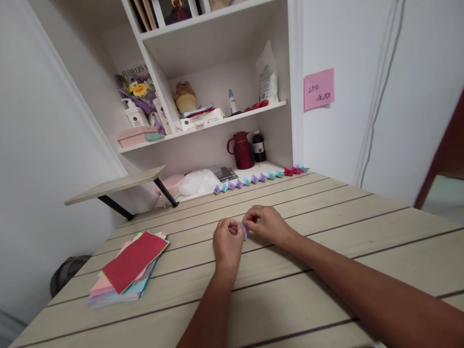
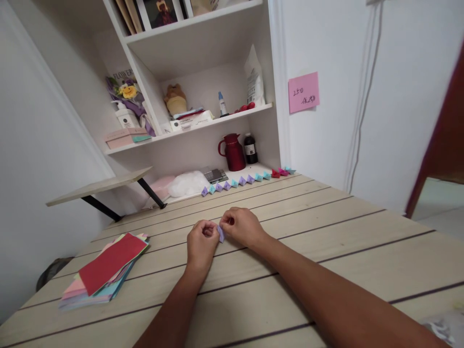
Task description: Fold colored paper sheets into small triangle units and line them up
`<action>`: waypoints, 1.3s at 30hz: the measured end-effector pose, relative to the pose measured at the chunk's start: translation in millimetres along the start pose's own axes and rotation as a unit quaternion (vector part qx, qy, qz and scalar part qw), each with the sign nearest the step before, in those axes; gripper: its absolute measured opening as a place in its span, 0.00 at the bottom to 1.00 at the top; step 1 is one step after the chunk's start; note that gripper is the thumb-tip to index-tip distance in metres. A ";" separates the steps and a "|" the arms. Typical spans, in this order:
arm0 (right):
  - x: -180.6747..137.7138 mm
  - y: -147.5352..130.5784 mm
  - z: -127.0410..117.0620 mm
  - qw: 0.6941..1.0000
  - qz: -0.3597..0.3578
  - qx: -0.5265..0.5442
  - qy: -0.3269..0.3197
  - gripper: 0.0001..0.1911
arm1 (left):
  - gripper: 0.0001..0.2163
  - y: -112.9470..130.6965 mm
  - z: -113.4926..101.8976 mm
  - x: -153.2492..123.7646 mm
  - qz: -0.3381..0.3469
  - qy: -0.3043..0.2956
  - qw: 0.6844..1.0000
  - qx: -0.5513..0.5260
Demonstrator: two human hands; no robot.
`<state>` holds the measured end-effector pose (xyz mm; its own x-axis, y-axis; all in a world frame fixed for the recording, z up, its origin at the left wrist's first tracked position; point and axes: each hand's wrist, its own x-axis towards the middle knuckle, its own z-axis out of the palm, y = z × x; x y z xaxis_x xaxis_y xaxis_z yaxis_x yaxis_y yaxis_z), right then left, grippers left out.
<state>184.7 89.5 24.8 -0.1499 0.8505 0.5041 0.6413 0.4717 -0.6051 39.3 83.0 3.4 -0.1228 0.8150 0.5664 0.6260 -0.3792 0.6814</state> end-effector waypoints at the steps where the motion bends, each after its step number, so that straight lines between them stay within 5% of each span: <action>1: -0.1 -0.4 -0.1 1.000 -0.002 0.002 -0.003 0.06 | 0.03 0.6 -0.2 -0.1 0.001 0.002 1.000 -0.002; 14: 0.9 -4.5 4.0 0.999 -0.008 -0.048 -0.008 0.07 | 0.03 1.4 0.6 0.2 -0.001 -0.010 1.000 -0.007; 31: 1.8 0.1 7.2 0.998 0.016 -0.057 -0.003 0.07 | 0.04 -0.1 0.9 6.2 -0.113 -0.004 0.989 -0.090; 39: 2.6 6.8 8.2 0.998 0.018 -0.066 -0.007 0.06 | 0.04 -2.1 2.2 6.1 -0.076 -0.040 0.991 -0.104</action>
<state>182.6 96.8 16.9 -0.1338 0.8701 0.4744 0.7398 0.4062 -0.5364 39.0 89.7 4.4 -0.1374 0.8987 0.4164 0.4312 -0.3242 0.8420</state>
